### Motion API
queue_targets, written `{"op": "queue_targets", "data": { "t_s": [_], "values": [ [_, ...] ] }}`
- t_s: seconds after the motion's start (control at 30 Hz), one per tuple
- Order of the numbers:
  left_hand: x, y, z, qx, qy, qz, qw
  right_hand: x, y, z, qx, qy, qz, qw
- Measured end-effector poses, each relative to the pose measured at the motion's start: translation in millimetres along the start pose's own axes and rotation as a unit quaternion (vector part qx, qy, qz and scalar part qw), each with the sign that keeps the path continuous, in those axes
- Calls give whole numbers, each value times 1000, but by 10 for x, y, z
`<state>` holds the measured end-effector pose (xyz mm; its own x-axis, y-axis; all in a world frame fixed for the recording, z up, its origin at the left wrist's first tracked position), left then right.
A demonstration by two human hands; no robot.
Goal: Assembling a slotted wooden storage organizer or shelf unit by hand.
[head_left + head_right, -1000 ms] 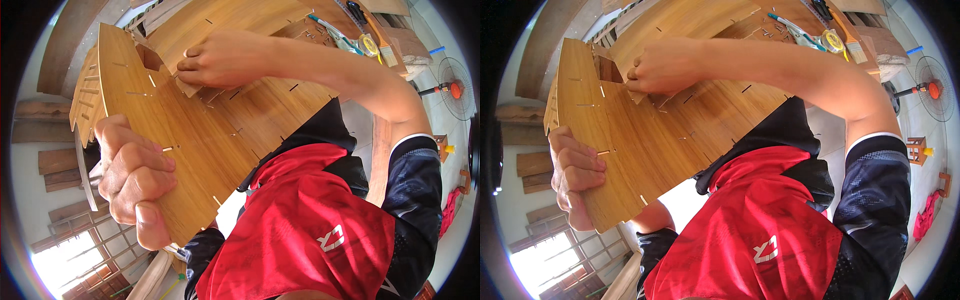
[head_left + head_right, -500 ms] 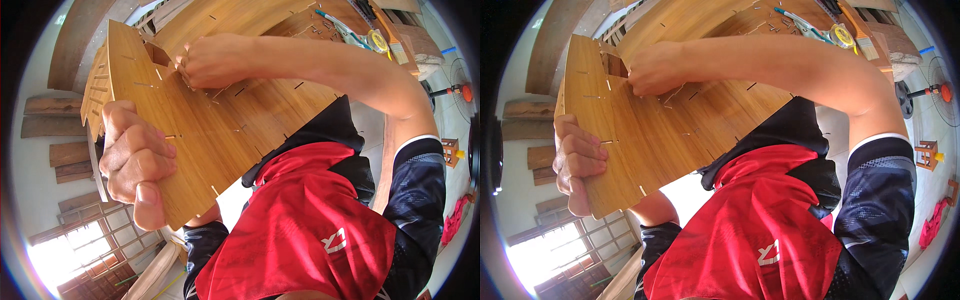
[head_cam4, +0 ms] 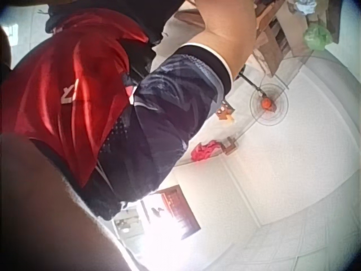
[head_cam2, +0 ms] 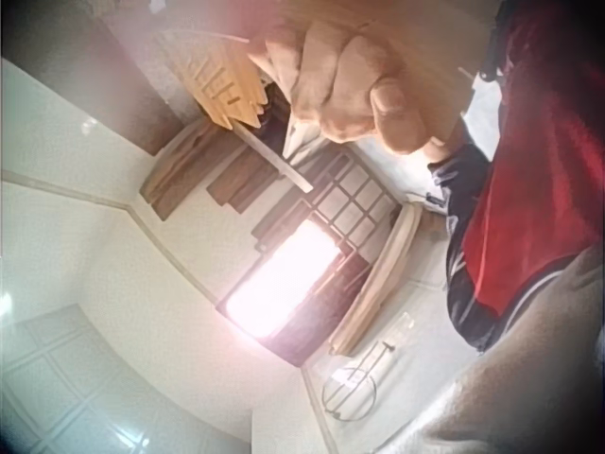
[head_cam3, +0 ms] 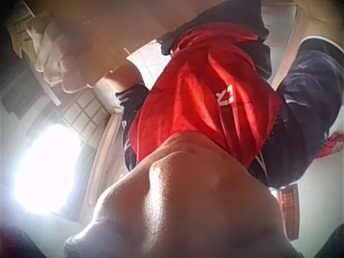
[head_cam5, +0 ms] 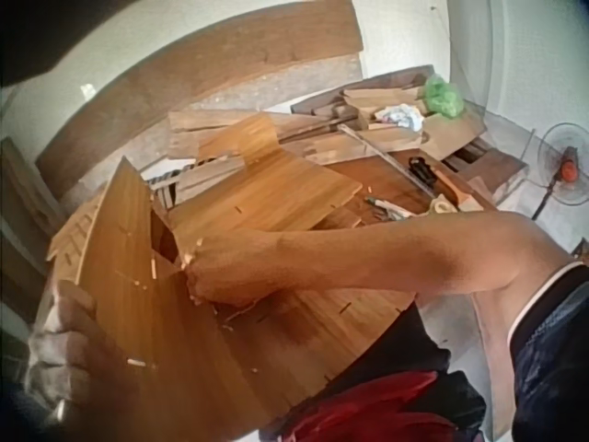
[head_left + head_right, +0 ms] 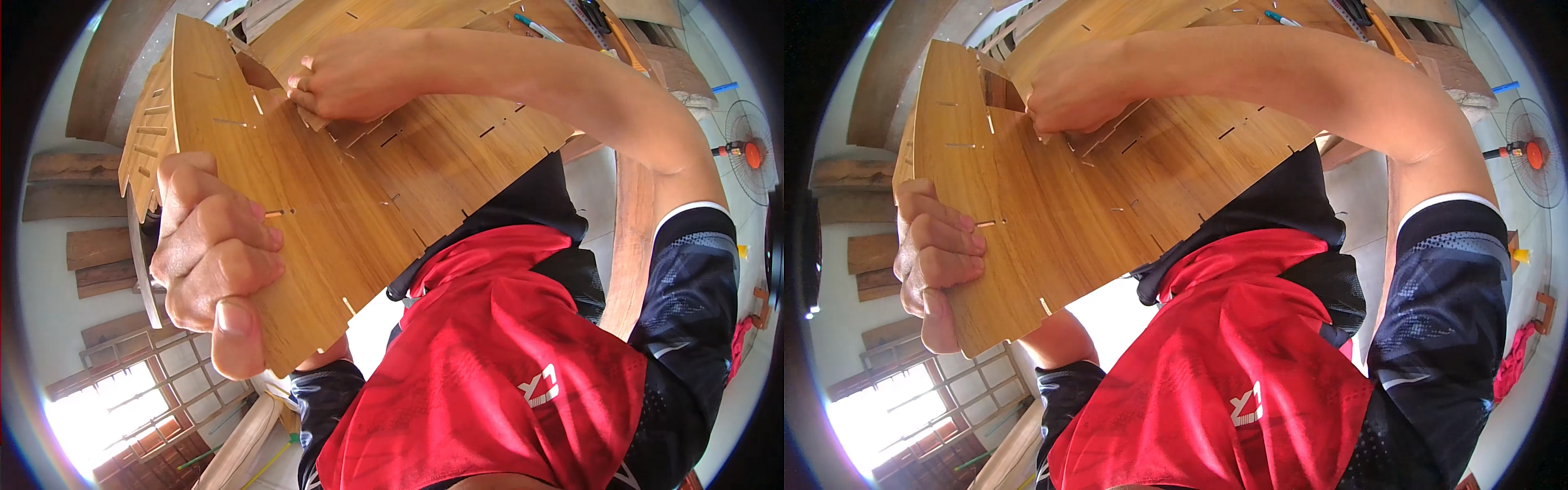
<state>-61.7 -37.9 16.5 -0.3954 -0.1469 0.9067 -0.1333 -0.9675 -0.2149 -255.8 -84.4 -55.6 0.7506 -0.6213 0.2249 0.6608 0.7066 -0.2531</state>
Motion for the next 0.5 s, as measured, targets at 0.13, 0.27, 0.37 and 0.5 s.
{"op": "queue_targets", "data": {
  "t_s": [0.13, 0.27, 0.37, 0.5],
  "values": [
    [49, 102, 38, -34, 36, -34, 998, -23, -80, 62, 23, 40, -35, 998],
    [60, 90, 146, -31, 89, -80, 992, 103, -31, 73, 59, 57, -41, 996],
    [150, 62, 167, -5, 96, -83, 992, 126, 33, 90, 47, 66, -45, 996],
    [62, 186, -270, -103, 67, -56, 991, -353, 120, 32, 92, -189, -119, 970]
  ]
}}
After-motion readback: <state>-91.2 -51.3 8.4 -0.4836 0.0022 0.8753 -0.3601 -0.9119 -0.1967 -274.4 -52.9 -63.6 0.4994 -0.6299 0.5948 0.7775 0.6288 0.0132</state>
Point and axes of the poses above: each hand's wrist, its own x-axis towards the middle knuckle, its own z-axis out of the back of the hand, y = z × x, the point moved 2 cm from there along x, towards the middle knuckle, and after that the axes turned 9 degrees about x, right-handed, at the moved point
